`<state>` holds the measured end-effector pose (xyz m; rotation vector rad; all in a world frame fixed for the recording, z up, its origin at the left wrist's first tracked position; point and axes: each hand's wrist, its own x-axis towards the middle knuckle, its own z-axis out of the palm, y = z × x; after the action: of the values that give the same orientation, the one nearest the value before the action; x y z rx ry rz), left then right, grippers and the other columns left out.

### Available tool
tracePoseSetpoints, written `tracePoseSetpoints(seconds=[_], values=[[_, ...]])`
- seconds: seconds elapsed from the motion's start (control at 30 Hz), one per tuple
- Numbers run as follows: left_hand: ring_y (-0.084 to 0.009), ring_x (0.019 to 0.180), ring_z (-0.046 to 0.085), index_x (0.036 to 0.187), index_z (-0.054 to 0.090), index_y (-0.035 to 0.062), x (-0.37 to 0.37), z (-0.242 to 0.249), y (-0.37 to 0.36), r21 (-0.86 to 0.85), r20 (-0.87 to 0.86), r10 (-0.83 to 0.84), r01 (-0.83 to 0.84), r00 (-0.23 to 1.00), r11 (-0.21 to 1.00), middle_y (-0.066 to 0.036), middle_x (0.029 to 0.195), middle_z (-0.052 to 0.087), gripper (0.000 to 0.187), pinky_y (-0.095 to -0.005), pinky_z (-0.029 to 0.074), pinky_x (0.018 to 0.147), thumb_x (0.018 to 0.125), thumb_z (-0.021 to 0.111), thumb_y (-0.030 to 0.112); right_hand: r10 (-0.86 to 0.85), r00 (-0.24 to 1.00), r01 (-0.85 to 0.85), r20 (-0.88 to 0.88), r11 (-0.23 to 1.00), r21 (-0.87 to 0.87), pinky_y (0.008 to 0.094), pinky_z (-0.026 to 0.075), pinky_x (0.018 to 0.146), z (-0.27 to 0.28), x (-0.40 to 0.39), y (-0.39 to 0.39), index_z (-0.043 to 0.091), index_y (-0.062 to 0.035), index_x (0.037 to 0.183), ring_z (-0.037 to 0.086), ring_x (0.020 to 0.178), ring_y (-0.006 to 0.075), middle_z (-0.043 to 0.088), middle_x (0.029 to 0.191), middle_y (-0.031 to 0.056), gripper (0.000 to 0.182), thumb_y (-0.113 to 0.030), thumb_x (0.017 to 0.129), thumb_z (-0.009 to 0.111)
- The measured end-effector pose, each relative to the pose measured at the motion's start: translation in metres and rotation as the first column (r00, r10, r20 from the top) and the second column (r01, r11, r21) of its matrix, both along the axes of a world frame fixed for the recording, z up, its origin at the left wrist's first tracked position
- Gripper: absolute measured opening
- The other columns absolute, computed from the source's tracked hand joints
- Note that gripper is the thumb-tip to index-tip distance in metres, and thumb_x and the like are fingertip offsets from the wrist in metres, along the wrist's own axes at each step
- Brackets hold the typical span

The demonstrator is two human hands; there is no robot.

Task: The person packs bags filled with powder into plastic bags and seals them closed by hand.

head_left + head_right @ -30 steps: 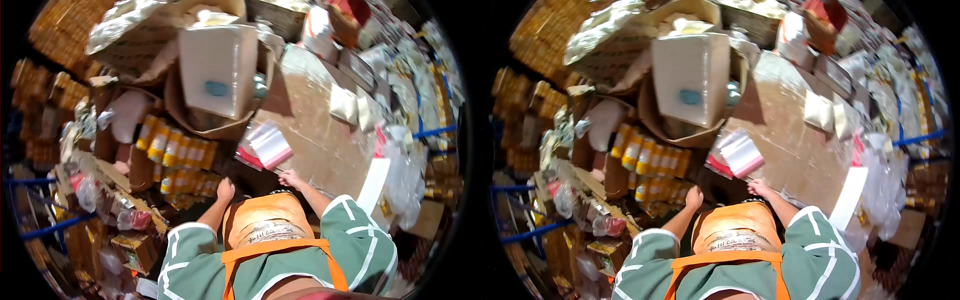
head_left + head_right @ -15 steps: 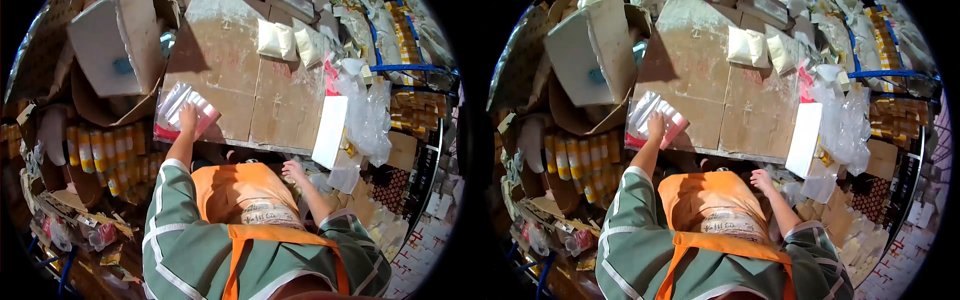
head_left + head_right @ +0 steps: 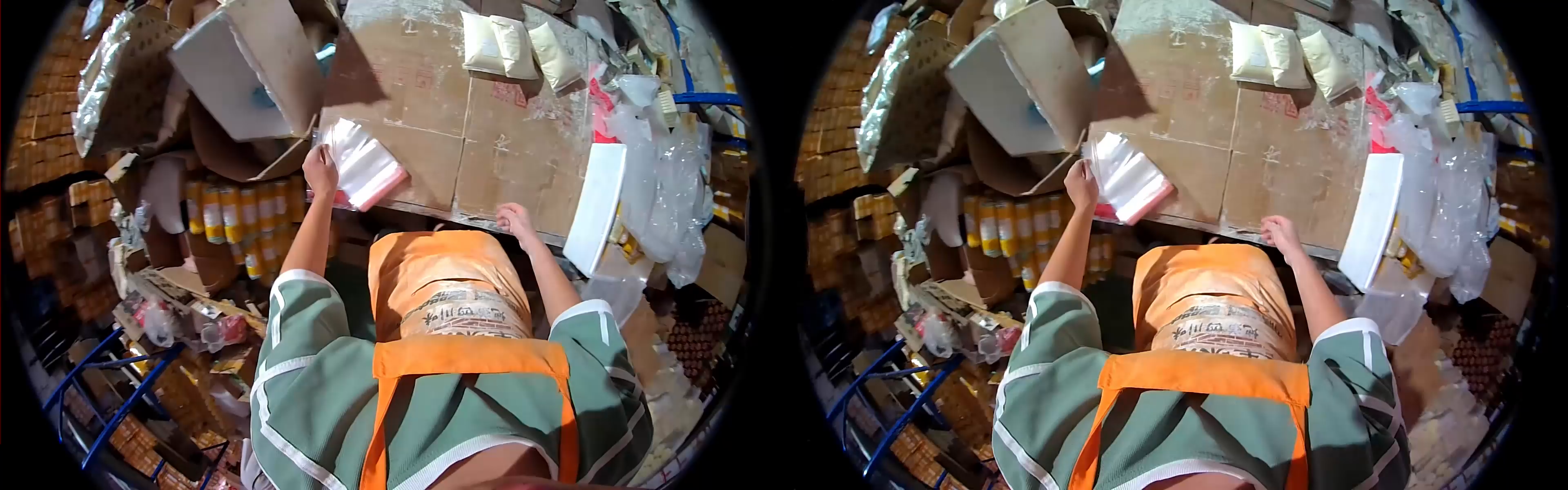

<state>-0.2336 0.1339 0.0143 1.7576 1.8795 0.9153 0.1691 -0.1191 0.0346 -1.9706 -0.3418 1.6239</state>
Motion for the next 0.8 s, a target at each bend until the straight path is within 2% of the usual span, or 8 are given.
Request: tracePoseSetpoints(seconds=[0.1, 0.17, 0.3, 0.5, 0.63, 0.67, 0.7, 0.8], values=[[-0.0166, 0.070, 0.065, 0.088, 0.067, -0.0005, -0.012, 0.036, 0.006, -0.093, 0.550, 0.136, -0.101, 0.824, 0.991, -0.010, 0.083, 0.068, 0.020, -0.0279, 0.048, 0.061, 0.093, 0.056, 0.015, 0.055, 0.993, -0.032, -0.108, 0.979, 0.201, 0.0192, 0.046, 0.059, 0.003, -0.044, 0.047, 0.060, -0.0032, 0.105, 0.059, 0.072, 0.0079, 0.063, 0.088, 0.0034, 0.020, -0.016, 0.092, 0.054], [-0.0137, 0.073, 0.065, 0.091, 0.066, 0.0007, 0.006, 0.102, -0.004, -0.269, 0.754, 0.207, 0.007, 0.623, 0.963, -0.004, 0.085, 0.067, 0.019, -0.0250, 0.049, 0.061, 0.093, 0.057, 0.018, 0.048, 0.977, 0.038, -0.206, 0.919, 0.392, 0.0222, 0.048, 0.062, 0.001, -0.085, 0.088, 0.062, -0.0032, 0.101, 0.059, 0.072, 0.0086, 0.064, 0.085, 0.0021, 0.016, -0.015, 0.090, 0.058], [-0.0142, 0.078, 0.064, 0.096, 0.065, 0.0036, 0.026, 0.155, -0.020, -0.282, 0.880, 0.134, 0.276, 0.455, 0.919, -0.006, 0.092, 0.067, 0.016, -0.0250, 0.050, 0.064, 0.091, 0.061, 0.018, 0.201, 0.976, -0.081, -0.084, 0.693, 0.717, 0.0236, 0.048, 0.071, 0.117, -0.163, 0.170, 0.066, 0.0009, 0.101, 0.059, 0.075, 0.0100, 0.067, 0.089, 0.0042, 0.022, -0.016, 0.087, 0.062], [-0.0128, 0.070, 0.060, 0.086, 0.065, 0.0012, 0.011, 0.180, -0.001, -0.197, 0.946, 0.052, 0.443, 0.319, 0.875, -0.007, 0.084, 0.067, 0.012, -0.0245, 0.046, 0.063, 0.084, 0.070, 0.012, 0.240, 0.903, -0.426, 0.355, 0.597, 0.680, 0.0279, 0.048, 0.075, 0.175, -0.195, 0.218, 0.067, -0.0023, 0.105, 0.060, 0.084, 0.0133, 0.067, 0.092, 0.0075, 0.030, -0.020, 0.082, 0.070], [-0.0120, 0.069, 0.059, 0.083, 0.064, -0.0004, -0.017, 0.184, 0.025, -0.126, 0.927, -0.115, 0.584, 0.357, 0.802, -0.009, 0.080, 0.067, 0.006, -0.0238, 0.046, 0.062, 0.082, 0.068, 0.004, -0.037, 0.726, -0.629, 0.687, 0.369, 0.684, 0.0285, 0.048, 0.080, 0.179, -0.205, 0.230, 0.060, -0.0027, 0.116, 0.061, 0.086, 0.0150, 0.066, 0.098, 0.0072, 0.038, -0.017, 0.083, 0.069], [-0.0119, 0.068, 0.059, 0.082, 0.064, -0.0006, -0.021, 0.185, 0.028, -0.107, 0.926, -0.156, 0.636, 0.344, 0.764, -0.009, 0.079, 0.066, 0.005, -0.0241, 0.046, 0.063, 0.081, 0.068, 0.003, 0.201, 0.908, -0.418, 0.367, 0.482, 0.770, 0.0276, 0.048, 0.081, 0.179, -0.208, 0.232, 0.060, -0.0012, 0.115, 0.061, 0.086, 0.0143, 0.066, 0.098, 0.0072, 0.034, -0.015, 0.085, 0.067], [-0.0117, 0.068, 0.059, 0.081, 0.064, -0.0008, -0.025, 0.188, 0.028, -0.095, 0.924, -0.194, 0.690, 0.330, 0.718, -0.009, 0.078, 0.066, 0.004, -0.0244, 0.047, 0.063, 0.080, 0.067, 0.002, 0.354, 0.934, -0.204, -0.047, 0.636, 0.745, 0.0267, 0.048, 0.081, 0.180, -0.216, 0.229, 0.061, 0.0002, 0.113, 0.061, 0.086, 0.0137, 0.066, 0.098, 0.0072, 0.030, -0.013, 0.087, 0.065], [-0.0105, 0.067, 0.059, 0.076, 0.062, -0.0002, -0.031, 0.199, 0.030, -0.060, 0.918, -0.265, 0.765, 0.295, 0.641, -0.008, 0.074, 0.065, 0.006, -0.0229, 0.046, 0.062, 0.079, 0.067, -0.003, 0.353, 0.922, -0.135, -0.161, 0.682, 0.718, 0.0233, 0.048, 0.073, 0.187, -0.226, 0.224, 0.065, 0.0005, 0.102, 0.060, 0.080, 0.0092, 0.066, 0.090, 0.0048, 0.016, -0.009, 0.089, 0.060]])
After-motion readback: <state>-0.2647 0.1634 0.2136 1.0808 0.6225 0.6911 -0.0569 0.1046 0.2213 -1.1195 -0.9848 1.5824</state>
